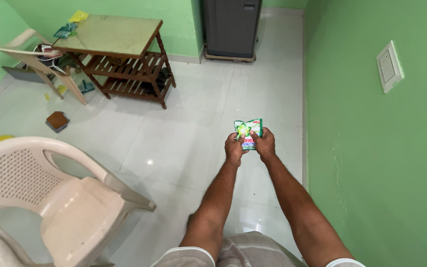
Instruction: The person retrieves a small green packet from a bathroom cabinet, walks through a hallway and a room with a washing machine, and places the packet on a bathroom shelf. The person then returns to the cabinet, picks up a pink-capped bottle, and places it on the same shelf.
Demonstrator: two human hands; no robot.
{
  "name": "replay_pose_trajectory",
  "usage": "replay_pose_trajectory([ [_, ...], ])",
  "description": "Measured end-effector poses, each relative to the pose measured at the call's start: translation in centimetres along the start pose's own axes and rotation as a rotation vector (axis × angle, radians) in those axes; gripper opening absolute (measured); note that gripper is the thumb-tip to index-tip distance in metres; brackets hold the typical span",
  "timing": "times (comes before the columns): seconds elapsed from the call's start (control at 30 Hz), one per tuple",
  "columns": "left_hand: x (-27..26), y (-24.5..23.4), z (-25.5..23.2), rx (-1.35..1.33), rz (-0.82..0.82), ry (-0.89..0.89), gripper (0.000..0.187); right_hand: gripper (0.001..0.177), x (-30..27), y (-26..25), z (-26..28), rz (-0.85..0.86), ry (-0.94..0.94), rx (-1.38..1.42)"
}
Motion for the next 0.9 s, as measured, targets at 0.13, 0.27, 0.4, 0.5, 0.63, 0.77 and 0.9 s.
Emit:
replay_pose_trajectory([
  [0.13,3.1,-0.1,-0.9,-0.014,0.024,-0.015,0.029,0.025,2.8,0.5,0.5,-0.049,-0.014,-0.117],
  [0.27,6.6,0.3,-3.4,-0.03,0.083,-0.049,0.035,0.025,6.5,1.2,1.4,-0.095,-0.056,-0.034],
  [0.4,10.4,-0.3,-6.6,-0.068,0.151,-0.124,0.044,0.024,10.9,2.5,1.9,-0.183,-0.091,0.002],
  [0.5,13.4,-1.4,-8.4,-0.126,0.217,-0.139,0.049,0.026,14.9,3.7,2.1,-0.199,-0.132,0.121],
  [0.63,17.2,-3.2,-10.2,-0.098,0.29,-0.108,0.051,0.031,18.7,5.5,2.2,-0.206,-0.107,0.242],
  [0.77,20.8,-4.2,-11.0,-0.075,0.251,0.002,0.045,0.042,21.5,7.4,1.8,-0.205,-0.07,0.348],
  [0.9,23.0,-4.8,-11.2,-0.101,0.215,0.0,0.041,0.056,23.1,8.8,1.5,-0.214,0.002,0.403],
])
Point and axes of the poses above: each hand's wrist, its own x-axis towards the middle knuckle, its own y-axis out of the palm, z = x × y, the point moved 1 cm from there along x, towards the middle knuckle, and after that the axes turned 8 degrees about z, right-handed, at the moved point
